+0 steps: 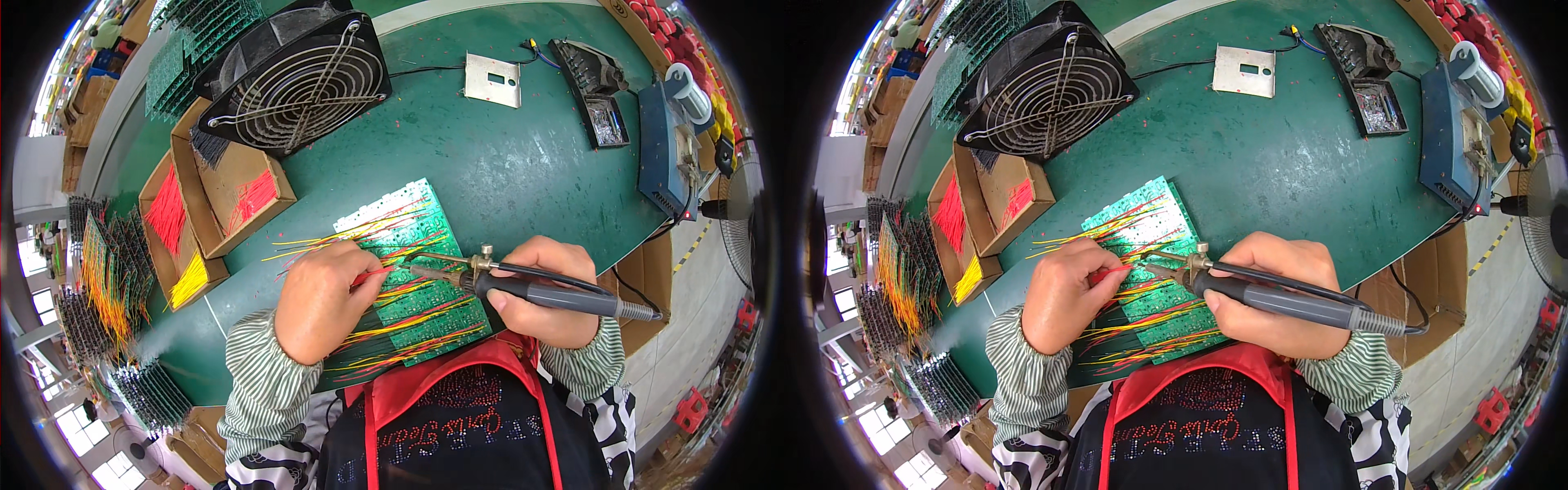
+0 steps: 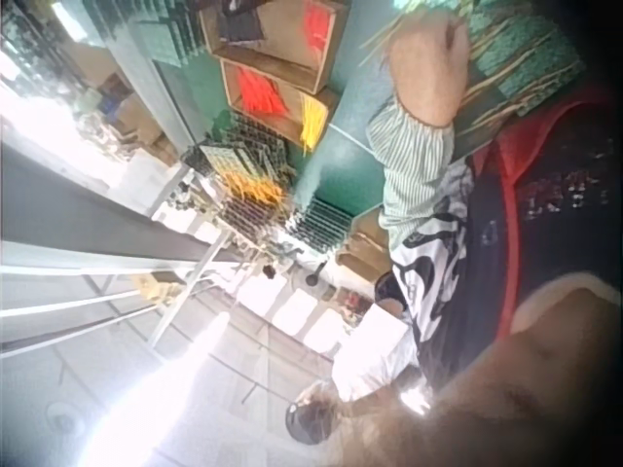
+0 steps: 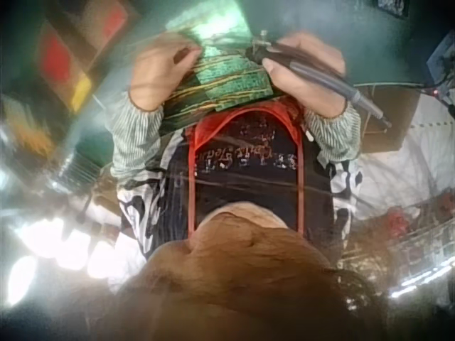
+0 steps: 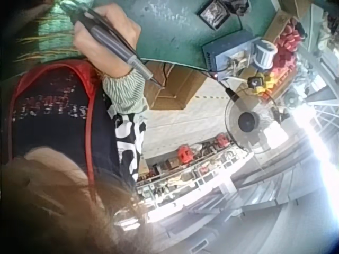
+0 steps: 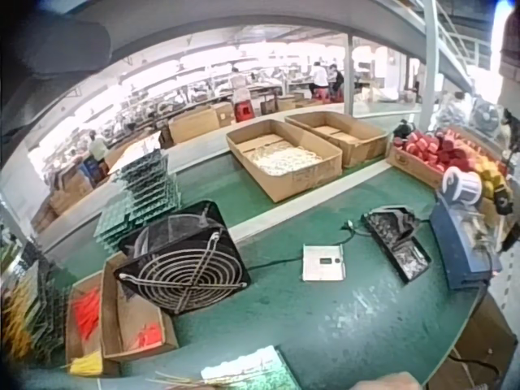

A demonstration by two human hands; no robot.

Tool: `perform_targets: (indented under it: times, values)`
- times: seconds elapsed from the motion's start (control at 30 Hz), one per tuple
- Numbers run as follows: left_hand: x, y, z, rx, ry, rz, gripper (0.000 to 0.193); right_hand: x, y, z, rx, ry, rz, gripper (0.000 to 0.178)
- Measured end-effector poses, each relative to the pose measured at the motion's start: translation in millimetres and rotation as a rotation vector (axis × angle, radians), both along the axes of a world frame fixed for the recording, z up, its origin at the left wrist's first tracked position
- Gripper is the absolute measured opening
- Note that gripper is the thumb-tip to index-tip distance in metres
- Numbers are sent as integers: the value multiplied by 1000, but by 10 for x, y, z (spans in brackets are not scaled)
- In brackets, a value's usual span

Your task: The person takes wires from boxes and solders them onto a circuit board using a soldering iron.

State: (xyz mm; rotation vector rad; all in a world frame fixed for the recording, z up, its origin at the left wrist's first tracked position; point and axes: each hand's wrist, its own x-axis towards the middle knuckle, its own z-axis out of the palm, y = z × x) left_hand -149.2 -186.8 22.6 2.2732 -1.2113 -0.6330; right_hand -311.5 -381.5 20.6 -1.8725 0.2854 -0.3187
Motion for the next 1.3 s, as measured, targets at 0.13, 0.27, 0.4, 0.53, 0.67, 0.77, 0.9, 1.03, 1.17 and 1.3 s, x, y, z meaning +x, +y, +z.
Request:
perform_targets:
  times: [0.13,0.27,0.4,0.53,0.67,0.77,0.9,1.03,1.17,1.3]
  values:
    - [-6,19,93,-67,-86,-19,8,-47,-49,40,9,20,-10,17]
    - [-59,-74,183,-91,-240,-16,9,-106,-91,100,-10,52,-38,17]
    - [-67,-157,16,-96,-113,-62,10,-147,-115,85,-12,54,-64,18]
    - [-67,-186,-55,-66,-43,-36,10,-147,-122,85,3,69,-71,18]
    - [-62,-206,-75,-67,-31,-34,10,-125,-117,37,20,87,-71,18]
    - [-67,-220,-71,-75,-29,-27,10,-103,-121,11,9,64,-47,18]
    - [-78,-217,-71,-62,-44,-21,10,-110,-134,44,8,65,-53,18]
    - [-99,-223,-46,-64,-30,5,9,-139,-164,88,-13,75,-56,19]
    - [-84,-212,4,-77,-47,-4,8,-178,-191,111,-55,65,-69,19]
    - [-63,-254,128,-136,-243,61,9,-242,-221,123,-30,69,-100,19]
